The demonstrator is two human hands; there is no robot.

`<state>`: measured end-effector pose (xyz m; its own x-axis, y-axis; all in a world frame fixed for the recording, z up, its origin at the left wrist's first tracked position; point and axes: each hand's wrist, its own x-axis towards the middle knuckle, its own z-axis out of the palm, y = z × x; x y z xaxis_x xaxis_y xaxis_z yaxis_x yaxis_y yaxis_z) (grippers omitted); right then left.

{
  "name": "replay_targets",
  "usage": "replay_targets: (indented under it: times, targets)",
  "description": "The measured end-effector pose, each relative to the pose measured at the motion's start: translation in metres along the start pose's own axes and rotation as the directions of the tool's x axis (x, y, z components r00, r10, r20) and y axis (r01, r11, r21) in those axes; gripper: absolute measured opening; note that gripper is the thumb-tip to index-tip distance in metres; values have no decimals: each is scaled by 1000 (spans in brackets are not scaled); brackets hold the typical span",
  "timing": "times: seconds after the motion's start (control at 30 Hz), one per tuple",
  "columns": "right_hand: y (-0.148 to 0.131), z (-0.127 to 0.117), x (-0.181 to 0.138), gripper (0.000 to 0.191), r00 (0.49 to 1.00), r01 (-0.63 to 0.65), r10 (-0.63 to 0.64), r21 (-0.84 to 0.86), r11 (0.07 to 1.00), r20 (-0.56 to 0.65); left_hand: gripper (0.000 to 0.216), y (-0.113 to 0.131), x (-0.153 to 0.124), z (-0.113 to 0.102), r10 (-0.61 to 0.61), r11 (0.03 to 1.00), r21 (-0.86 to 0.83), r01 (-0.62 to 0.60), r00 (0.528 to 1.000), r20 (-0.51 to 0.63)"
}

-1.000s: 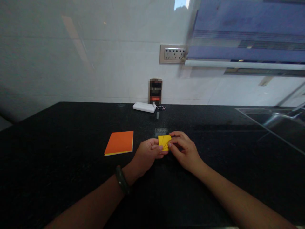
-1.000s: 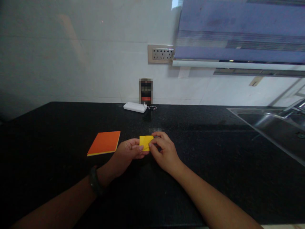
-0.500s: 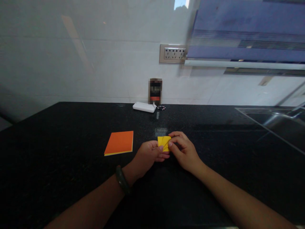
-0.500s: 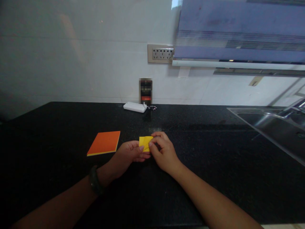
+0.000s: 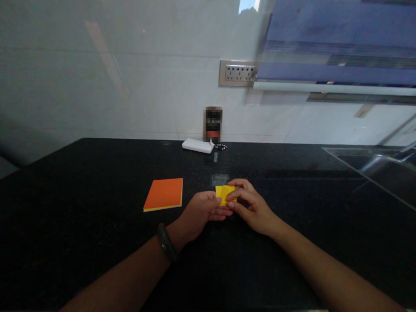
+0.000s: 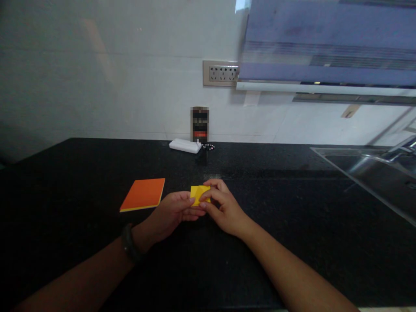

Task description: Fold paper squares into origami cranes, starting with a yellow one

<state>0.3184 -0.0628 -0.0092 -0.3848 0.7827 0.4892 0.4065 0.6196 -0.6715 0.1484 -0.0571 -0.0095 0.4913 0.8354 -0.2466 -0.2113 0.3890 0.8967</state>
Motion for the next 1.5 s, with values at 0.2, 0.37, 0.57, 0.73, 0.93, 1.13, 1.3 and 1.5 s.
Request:
replay_targets:
  times: [0.2,0.37,0.57,0.73,0.93,1.13,1.3,1.5]
  targets:
    - [1,2,1,6,999,-45,46,32,998,-28,20,0,1,0,-2,1000,12,2,1000,4]
    - [5,7,1,8,994,-96,100,67,993,-50,22,-2,3,0,-11,998,64,11,1000,-8]
    - [6,10,1,7,984,-142,147,46,989,-103,22,-1,4,2,-22,995,96,23,1000,-13]
    - [6,12,1,4,980,-139,142,25,990,-137,18,-1,4,4,-18,992,125,21,999,-26]
    - [6,13,0,3,980,-138,142,36,990,-141,27,-4,4,5,81,959,277,-61,995,-61]
    - [5,13,2,10,969,-190,207,131,973,-132,20,-1,2,7,66,965,261,-34,991,-114]
    - [9,15,2,8,932,-270,331,325,906,-148,16,0,3,7,77,952,305,-30,987,-142]
    - [2,14,4,42,831,-511,538,581,634,144,16,2,0,5,180,888,439,-136,982,-60]
